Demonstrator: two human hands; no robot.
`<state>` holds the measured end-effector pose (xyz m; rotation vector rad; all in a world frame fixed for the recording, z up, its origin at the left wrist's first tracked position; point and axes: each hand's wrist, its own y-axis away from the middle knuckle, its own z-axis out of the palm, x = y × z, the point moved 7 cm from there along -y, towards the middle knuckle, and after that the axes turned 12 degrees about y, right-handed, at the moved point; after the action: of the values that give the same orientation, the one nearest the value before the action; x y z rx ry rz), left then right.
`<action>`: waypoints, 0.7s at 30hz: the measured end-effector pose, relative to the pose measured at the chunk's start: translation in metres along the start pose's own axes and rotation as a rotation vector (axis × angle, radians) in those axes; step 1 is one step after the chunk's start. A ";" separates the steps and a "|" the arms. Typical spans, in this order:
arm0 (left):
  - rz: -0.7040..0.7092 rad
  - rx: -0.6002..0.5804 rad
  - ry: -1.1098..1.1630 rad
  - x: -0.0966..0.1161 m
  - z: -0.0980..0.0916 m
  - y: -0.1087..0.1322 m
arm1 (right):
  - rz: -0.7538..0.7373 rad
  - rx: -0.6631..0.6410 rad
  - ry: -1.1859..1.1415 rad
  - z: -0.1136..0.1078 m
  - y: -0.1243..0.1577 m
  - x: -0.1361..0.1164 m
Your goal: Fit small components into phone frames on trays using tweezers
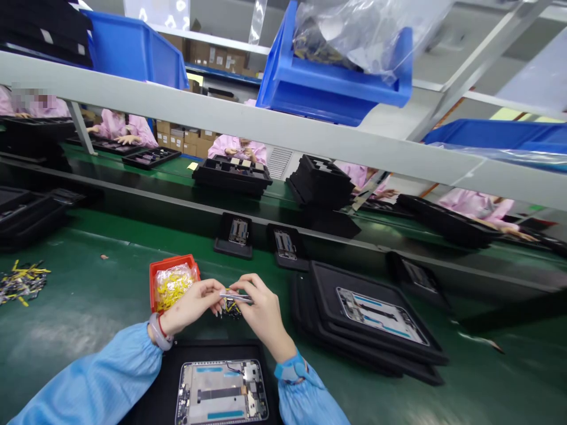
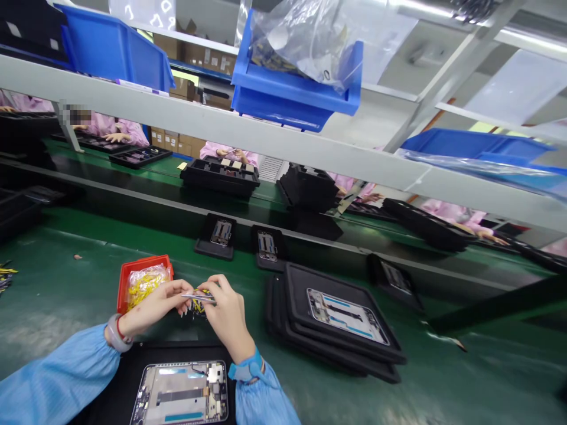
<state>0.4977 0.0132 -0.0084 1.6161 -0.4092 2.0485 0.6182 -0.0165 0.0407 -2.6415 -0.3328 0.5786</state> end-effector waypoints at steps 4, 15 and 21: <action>0.150 0.063 -0.180 0.013 -0.004 0.006 | -0.098 0.120 0.056 -0.006 0.004 -0.010; 0.314 0.073 -0.993 0.038 0.008 0.029 | -0.155 0.278 0.288 -0.008 0.025 -0.047; 0.199 0.068 -1.068 0.045 0.008 0.033 | -0.127 0.298 0.251 -0.010 0.036 -0.057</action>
<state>0.4783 -0.0095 0.0395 2.6958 -0.8739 1.1297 0.5773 -0.0694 0.0526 -2.3499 -0.3083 0.2310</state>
